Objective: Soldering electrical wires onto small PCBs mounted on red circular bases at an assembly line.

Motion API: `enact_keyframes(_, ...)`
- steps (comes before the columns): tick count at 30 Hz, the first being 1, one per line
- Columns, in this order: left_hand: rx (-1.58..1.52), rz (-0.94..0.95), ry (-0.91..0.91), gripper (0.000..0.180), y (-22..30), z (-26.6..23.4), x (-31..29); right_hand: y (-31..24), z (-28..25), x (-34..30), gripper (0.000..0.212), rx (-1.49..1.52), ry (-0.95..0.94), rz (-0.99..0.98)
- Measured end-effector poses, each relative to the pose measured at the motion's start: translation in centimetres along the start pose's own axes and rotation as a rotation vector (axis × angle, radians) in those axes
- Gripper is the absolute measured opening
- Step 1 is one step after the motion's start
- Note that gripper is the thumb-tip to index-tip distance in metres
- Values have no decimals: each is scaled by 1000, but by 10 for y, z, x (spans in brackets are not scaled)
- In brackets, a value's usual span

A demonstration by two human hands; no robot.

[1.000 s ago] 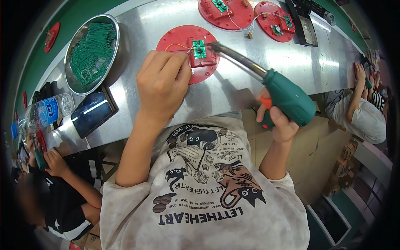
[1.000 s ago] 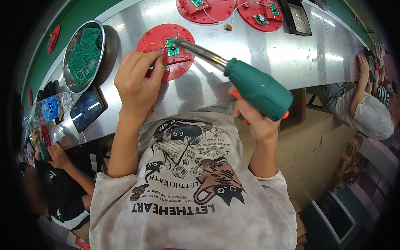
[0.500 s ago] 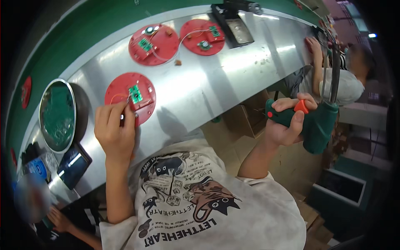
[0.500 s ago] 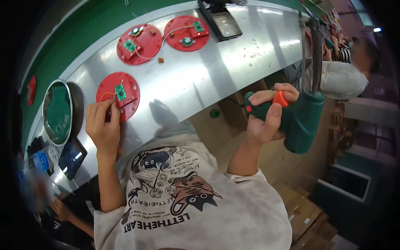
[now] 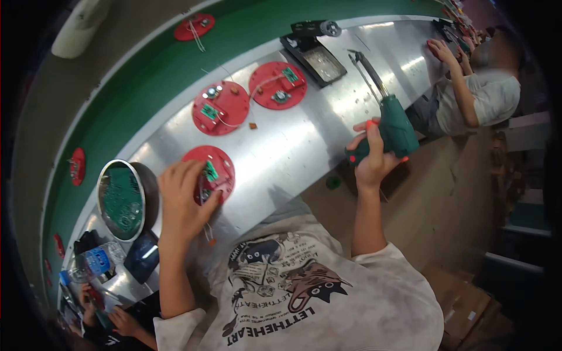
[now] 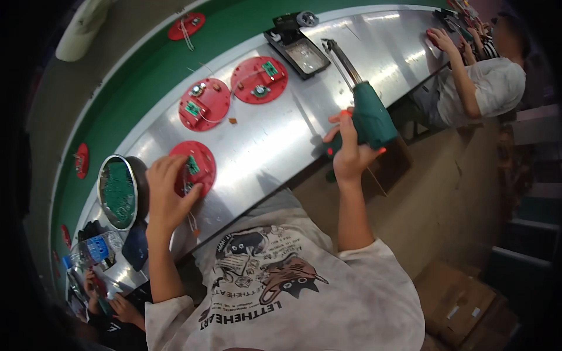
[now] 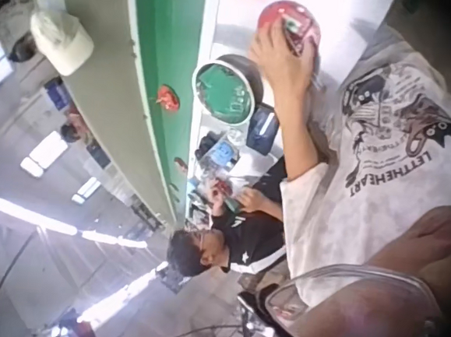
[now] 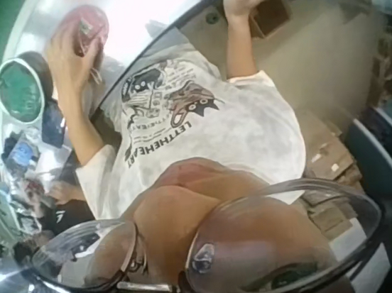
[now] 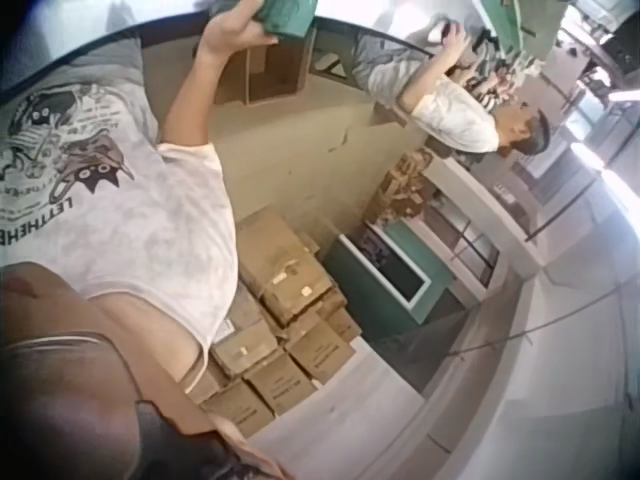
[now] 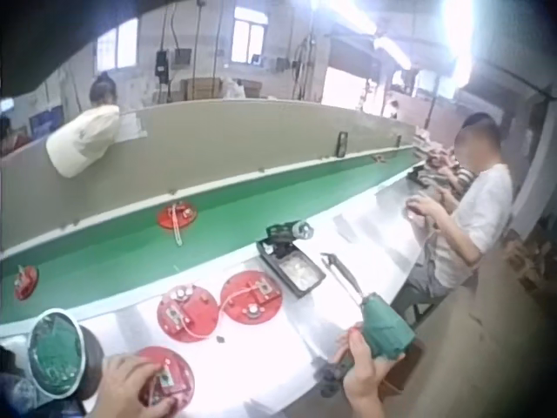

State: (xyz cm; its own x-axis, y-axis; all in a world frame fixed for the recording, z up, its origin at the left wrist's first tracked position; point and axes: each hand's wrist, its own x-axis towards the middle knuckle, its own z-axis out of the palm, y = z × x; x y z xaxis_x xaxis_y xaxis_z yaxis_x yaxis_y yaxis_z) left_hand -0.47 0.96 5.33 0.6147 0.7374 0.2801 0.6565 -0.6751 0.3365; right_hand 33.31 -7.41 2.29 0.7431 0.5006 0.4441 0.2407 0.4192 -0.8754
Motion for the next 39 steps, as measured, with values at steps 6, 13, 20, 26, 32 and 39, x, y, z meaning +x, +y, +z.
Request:
enact_keyframes(6, 122, -90, 68, 48, -50, -23, 74, 26, 1, -23, 17, 290, 54, 293)
enact_keyframes(13, 617, -145, 532, 48, -146, 19, 252, 36, 7, -16, 22, 301, 166, 267)
enact_keyframes(20, 167, -591, 155, 51, -144, 84, 398, 36, 9, -21, 20, 236, 210, 261)
enact_keyframes(26, 120, -656, 118, 47, -187, 97, 392, 32, 13, -25, 21, 205, 182, 247)
enact_keyframes(32, -564, -366, 225, 19, -132, 42, 310, 36, 11, -21, 20, 254, 203, 290)
enact_keyframes(39, -229, -35, 68, 15, -47, -7, 61, 31, 16, -14, 21, 250, 173, 273)
